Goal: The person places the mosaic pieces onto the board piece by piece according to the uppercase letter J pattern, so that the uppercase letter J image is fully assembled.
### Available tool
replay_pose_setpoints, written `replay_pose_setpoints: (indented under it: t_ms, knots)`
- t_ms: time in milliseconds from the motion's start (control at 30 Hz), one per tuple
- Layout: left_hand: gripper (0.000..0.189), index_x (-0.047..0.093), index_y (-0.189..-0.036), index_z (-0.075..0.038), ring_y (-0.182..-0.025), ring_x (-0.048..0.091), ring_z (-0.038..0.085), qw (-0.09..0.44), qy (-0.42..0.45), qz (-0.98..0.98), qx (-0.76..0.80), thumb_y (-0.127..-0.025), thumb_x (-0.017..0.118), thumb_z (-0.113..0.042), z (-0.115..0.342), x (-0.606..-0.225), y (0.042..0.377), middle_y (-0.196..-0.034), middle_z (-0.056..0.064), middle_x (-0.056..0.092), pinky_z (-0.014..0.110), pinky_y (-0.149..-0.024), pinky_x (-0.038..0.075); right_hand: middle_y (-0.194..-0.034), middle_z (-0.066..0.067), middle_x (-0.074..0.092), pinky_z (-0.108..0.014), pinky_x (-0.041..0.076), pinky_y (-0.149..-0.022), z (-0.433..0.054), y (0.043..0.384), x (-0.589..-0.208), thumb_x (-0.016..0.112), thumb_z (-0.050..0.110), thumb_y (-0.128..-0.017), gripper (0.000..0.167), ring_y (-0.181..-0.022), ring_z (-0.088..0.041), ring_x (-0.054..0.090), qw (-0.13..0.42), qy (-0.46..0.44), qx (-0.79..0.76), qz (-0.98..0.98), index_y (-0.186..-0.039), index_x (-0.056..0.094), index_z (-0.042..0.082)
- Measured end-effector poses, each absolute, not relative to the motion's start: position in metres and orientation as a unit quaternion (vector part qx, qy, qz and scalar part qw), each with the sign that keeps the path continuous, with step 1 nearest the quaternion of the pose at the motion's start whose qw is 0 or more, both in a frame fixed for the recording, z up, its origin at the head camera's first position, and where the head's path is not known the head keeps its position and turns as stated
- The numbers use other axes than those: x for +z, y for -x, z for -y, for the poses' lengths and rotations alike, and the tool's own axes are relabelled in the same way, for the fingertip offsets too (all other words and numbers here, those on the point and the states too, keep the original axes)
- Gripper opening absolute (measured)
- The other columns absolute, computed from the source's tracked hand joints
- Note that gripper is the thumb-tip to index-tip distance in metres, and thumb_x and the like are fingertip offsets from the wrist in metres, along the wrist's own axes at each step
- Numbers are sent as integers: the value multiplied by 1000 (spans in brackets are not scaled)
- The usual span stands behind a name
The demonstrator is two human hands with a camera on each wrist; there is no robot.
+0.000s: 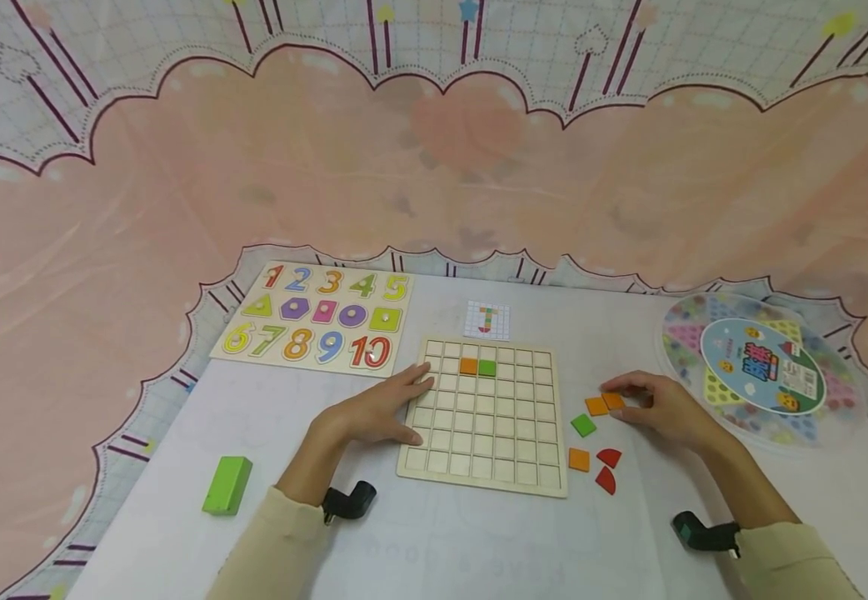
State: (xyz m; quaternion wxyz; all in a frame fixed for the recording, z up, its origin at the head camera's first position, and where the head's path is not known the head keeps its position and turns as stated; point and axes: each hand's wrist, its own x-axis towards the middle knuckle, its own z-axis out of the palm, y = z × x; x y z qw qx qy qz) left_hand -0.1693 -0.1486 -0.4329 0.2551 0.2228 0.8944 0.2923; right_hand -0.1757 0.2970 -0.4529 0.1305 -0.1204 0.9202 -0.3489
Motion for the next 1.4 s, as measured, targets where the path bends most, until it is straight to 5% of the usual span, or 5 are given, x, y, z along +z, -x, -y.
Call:
replay_pose_setpoints:
  t_ms: [533,767,967,1133,1400]
  knots:
    - [88,34,-159,-6,-163,9,31,248,-217,-898,293,-85,81,-16,146,-430,168,-174,6,14,52,-132,17,-129,-13,70,-21,45,-89,-296,178,-447,74,20,-93,28,-119,-31,59,119,120,-335,-927,-120,74,15]
    - [89,34,-159,-6,-163,10,32,247,-213,-897,298,-84,81,-15,146,-431,168,-174,6,15,52,-132,17,-130,-15,69,-33,46,-95,-296,179,-449,74,18,-93,27,-120,-33,58,126,107,-343,-925,-120,73,13]
    - [89,35,-159,-8,-163,11,30,247,-202,-899,302,-84,82,-16,147,-435,166,-174,4,16,52,-132,18,-128,-12,70,-29,48,-94,-298,178,-455,75,24,-93,29,-118,-29,59,129,101,-354,-921,-120,74,15]
    - [89,36,-158,-7,-163,11,30,252,-199,-897,304,-84,83,-17,149,-438,161,-174,4,16,52,-132,18,-131,-13,69,-41,54,-101,-301,178,-455,74,28,-93,32,-119,-30,60,126,87,-376,-914,-122,73,14]
    - [88,35,-159,-7,-163,11,31,241,-211,-898,300,-85,81,-17,147,-435,165,-174,5,15,52,-132,18,-133,-14,70,-39,57,-101,-286,188,-434,71,25,-96,33,-120,-32,65,110,82,-420,-897,-126,70,11]
